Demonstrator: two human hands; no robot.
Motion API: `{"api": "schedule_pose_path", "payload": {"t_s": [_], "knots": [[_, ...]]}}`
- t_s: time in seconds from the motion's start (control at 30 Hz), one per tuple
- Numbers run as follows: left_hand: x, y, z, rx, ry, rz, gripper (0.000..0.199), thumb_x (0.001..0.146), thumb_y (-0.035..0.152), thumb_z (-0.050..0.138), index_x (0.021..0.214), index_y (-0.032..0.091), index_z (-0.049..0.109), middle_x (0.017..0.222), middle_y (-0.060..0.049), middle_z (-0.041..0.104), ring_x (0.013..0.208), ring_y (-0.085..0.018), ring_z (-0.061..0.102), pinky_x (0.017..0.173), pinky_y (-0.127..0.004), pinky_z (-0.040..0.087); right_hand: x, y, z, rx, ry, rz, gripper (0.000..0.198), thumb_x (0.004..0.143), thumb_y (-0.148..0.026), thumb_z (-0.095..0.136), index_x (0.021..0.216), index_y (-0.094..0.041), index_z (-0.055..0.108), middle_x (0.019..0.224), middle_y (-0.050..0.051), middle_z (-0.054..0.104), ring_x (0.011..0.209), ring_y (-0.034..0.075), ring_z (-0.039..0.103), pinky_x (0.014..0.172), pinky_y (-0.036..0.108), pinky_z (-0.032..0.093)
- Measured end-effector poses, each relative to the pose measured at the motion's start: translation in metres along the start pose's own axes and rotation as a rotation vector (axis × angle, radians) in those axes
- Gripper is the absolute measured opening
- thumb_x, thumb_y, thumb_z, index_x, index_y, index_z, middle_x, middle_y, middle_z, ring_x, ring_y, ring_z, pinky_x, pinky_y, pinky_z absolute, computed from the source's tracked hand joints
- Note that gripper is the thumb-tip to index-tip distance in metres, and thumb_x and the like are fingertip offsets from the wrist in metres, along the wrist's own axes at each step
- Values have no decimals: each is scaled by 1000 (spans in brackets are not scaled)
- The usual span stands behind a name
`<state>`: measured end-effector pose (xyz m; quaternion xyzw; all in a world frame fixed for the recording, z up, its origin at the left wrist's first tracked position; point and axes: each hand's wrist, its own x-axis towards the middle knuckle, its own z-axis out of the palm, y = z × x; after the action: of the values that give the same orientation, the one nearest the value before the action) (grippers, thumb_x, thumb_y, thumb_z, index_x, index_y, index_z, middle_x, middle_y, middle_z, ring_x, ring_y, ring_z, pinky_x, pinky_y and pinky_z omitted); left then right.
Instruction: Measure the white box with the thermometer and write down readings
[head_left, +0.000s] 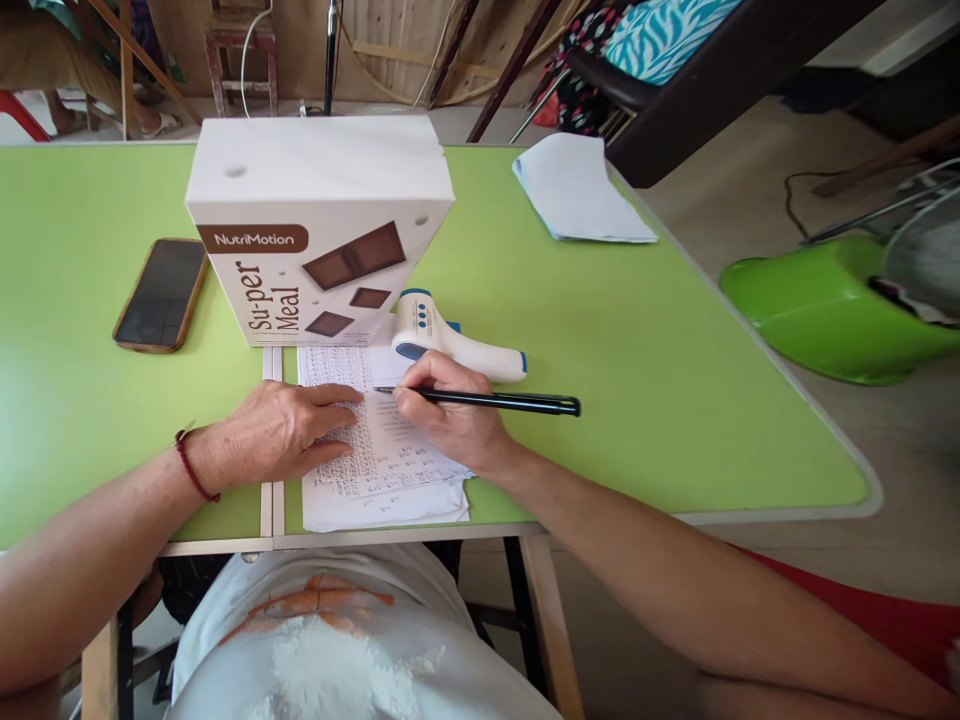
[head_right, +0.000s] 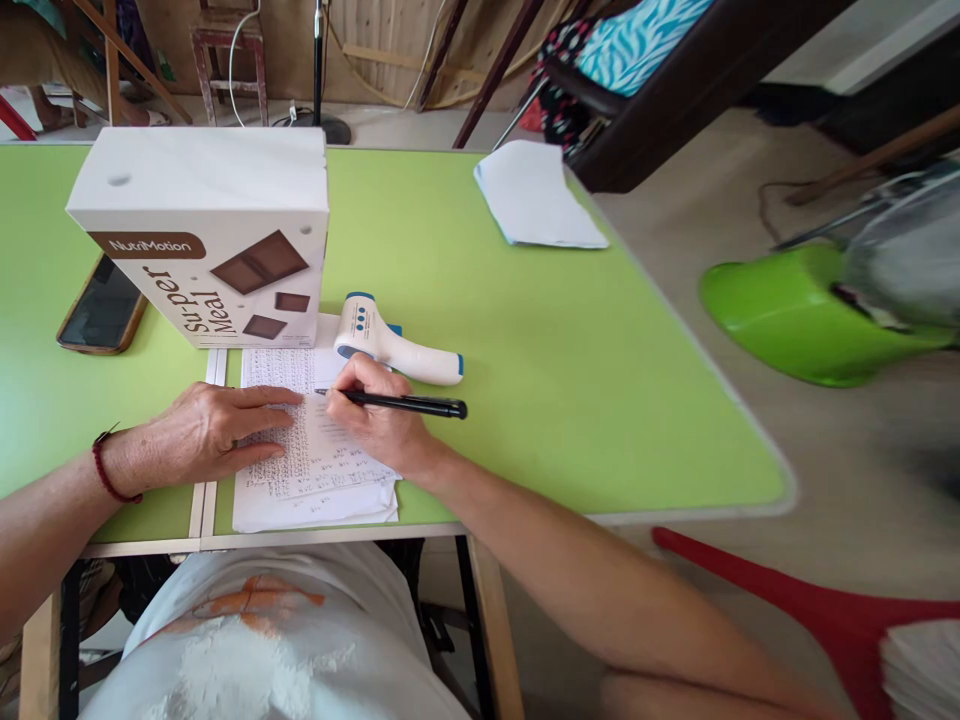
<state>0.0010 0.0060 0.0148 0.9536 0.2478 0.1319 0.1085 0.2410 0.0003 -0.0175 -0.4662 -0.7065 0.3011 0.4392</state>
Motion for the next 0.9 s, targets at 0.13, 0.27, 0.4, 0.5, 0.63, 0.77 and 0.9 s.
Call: {"api": "schedule_pose_path", "payload": {"t_s": [0.13,0.27,0.4,0.5,0.63,0.77,0.9], "knots": [[1,0,0,7,-5,-4,22,100,32,60,107,16,75,131,-9,74,80,-19,79,56,-27,54,0,-2,0,-24,-11,9,12,77,-21,58,68,-24,51,57,-5,56,51,12,46,48,26,39],[0,0,-1,-2,15,10,21,99,30,61,106,15,74,130,-8,74,78,-21,79,55,-29,54,0,-1,-1,-16,-2,-9,12,77,-21,58,69,-25,51,57,-5,56,51,12,47,48,26,39],[-1,0,-2,-14,-15,-7,21,100,31,60,106,16,74,133,-9,73,83,-20,79,58,-28,55,0,-1,-1,-23,3,-18,12,76,-19,57,68,-25,50,56,-5,56,51,12,49,48,26,39],[0,0,-1,-9,-19,-9,22,100,31,59,108,16,74,132,-9,73,83,-20,79,58,-27,54,1,-2,-1,-38,11,-26,13,75,-18,56,66,-25,50,55,-5,54,50,11,48,47,25,39],[1,0,0,4,-3,1,22,100,31,61,108,15,74,131,-8,74,79,-19,79,55,-28,53,1,-3,-2,-55,-3,-26,12,75,-20,56,66,-25,50,56,-5,55,50,11,47,47,25,39],[1,0,-1,4,1,4,22,100,31,60,107,15,74,131,-8,74,79,-20,79,55,-28,54,1,-2,-1,-60,-6,-43,14,75,-18,57,67,-25,49,55,-5,55,49,12,46,46,26,39],[-1,-1,-2,-4,-5,5,23,101,32,57,104,16,74,132,-8,73,81,-19,79,57,-28,54,-2,-3,1,-97,124,-82,16,75,-18,58,66,-26,47,54,-6,52,48,12,47,46,27,41]]}}
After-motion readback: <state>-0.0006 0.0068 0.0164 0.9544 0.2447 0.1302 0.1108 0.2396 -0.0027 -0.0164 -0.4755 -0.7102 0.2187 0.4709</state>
